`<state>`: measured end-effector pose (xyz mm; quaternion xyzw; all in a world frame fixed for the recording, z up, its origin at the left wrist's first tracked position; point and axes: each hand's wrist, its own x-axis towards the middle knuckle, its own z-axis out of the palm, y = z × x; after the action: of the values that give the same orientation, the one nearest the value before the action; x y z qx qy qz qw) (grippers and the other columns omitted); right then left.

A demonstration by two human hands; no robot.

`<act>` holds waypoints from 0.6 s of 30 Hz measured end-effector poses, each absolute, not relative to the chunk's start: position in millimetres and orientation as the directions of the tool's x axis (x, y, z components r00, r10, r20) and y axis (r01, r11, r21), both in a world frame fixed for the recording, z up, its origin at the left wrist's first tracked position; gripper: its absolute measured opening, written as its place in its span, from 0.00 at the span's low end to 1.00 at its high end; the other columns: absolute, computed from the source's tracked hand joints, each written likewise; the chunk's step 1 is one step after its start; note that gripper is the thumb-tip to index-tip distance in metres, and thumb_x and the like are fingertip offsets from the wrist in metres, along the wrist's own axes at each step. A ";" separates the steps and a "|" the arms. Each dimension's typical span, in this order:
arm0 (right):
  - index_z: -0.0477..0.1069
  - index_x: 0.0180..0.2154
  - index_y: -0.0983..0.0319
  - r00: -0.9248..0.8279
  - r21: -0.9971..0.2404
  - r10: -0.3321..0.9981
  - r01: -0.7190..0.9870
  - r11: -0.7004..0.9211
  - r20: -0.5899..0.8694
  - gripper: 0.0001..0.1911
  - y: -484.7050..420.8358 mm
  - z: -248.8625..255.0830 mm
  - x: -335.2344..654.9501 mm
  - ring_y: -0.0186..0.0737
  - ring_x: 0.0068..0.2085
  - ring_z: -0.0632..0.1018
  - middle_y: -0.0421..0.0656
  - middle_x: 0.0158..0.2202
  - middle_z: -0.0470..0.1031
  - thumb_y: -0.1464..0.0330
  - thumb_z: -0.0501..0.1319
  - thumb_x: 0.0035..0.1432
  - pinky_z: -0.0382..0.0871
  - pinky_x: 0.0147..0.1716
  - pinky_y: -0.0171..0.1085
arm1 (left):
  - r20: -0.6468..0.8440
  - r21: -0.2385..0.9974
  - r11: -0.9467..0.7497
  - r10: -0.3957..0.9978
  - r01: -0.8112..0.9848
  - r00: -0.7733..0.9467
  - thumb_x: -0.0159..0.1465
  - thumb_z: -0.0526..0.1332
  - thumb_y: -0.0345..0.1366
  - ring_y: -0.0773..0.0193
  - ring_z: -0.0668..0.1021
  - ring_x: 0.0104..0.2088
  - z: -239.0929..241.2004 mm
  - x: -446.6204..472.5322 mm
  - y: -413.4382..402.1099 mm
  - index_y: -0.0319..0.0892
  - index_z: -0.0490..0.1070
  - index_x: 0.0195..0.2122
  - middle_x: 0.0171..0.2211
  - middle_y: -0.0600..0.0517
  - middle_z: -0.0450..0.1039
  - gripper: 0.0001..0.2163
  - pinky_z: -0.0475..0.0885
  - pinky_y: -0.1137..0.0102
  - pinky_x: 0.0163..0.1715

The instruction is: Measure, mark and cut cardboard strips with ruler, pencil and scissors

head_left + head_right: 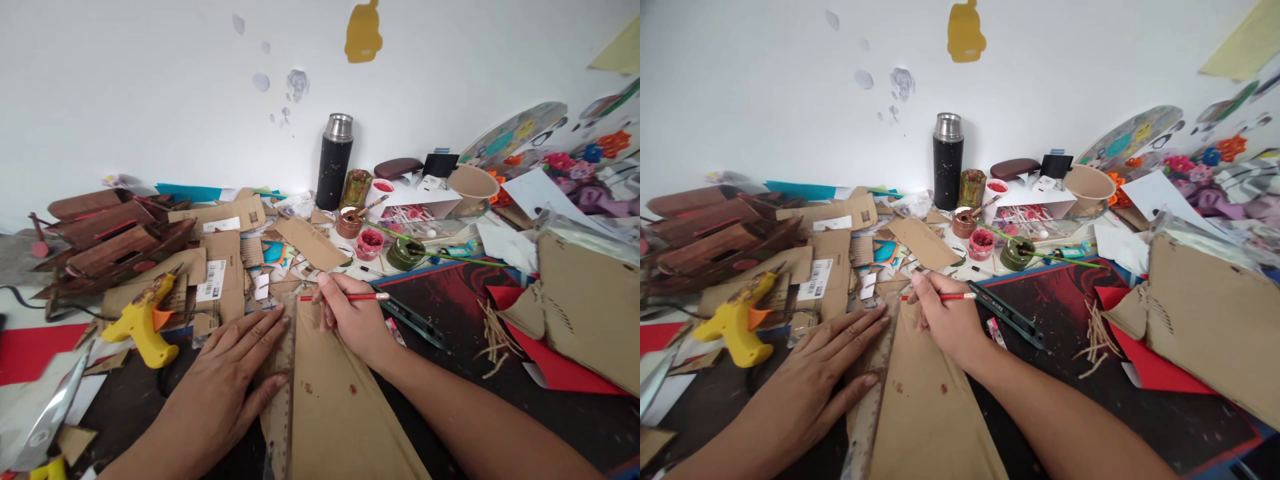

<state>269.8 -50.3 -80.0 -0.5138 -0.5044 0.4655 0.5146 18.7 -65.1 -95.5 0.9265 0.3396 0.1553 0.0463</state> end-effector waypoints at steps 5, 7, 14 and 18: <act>0.74 0.30 0.58 0.062 -0.990 0.998 0.137 0.017 0.025 0.30 -53.5 -81.1 270.8 0.34 0.18 0.72 0.36 0.16 0.71 0.44 0.57 0.76 0.62 0.21 0.34 | 0.270 0.192 -0.763 0.646 0.618 0.714 0.80 0.56 0.52 0.46 0.75 0.70 -96.7 19.7 -65.2 0.54 0.47 0.83 0.76 0.48 0.66 0.34 0.74 0.50 0.63; 0.74 0.30 0.59 0.061 -0.991 0.998 0.131 0.009 0.017 0.30 -53.8 -80.1 270.7 0.34 0.18 0.71 0.36 0.16 0.70 0.43 0.57 0.75 0.62 0.21 0.34 | 0.272 0.190 -0.765 0.644 0.616 0.715 0.80 0.56 0.51 0.46 0.75 0.70 -97.1 19.7 -64.9 0.53 0.49 0.82 0.76 0.49 0.66 0.33 0.74 0.49 0.63; 0.73 0.30 0.59 0.074 -0.992 0.997 0.129 0.004 0.014 0.29 -54.9 -78.9 270.2 0.34 0.18 0.71 0.36 0.16 0.70 0.44 0.57 0.76 0.62 0.21 0.34 | 0.282 0.173 -0.772 0.634 0.612 0.720 0.80 0.56 0.50 0.47 0.76 0.68 -94.2 20.4 -64.2 0.51 0.50 0.82 0.75 0.49 0.68 0.32 0.75 0.50 0.61; 0.73 0.30 0.59 0.070 -0.992 0.997 0.128 0.004 0.013 0.29 -55.8 -78.9 270.3 0.33 0.18 0.70 0.35 0.16 0.70 0.45 0.57 0.76 0.62 0.21 0.33 | 0.283 0.193 -0.767 0.641 0.612 0.713 0.80 0.56 0.49 0.47 0.76 0.68 -94.1 20.2 -64.4 0.53 0.51 0.82 0.75 0.50 0.68 0.32 0.75 0.52 0.62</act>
<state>270.3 -55.8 -78.9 -0.5460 -0.5152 0.4469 0.4865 20.2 -64.4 -94.1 0.9246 0.3387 0.1689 0.0426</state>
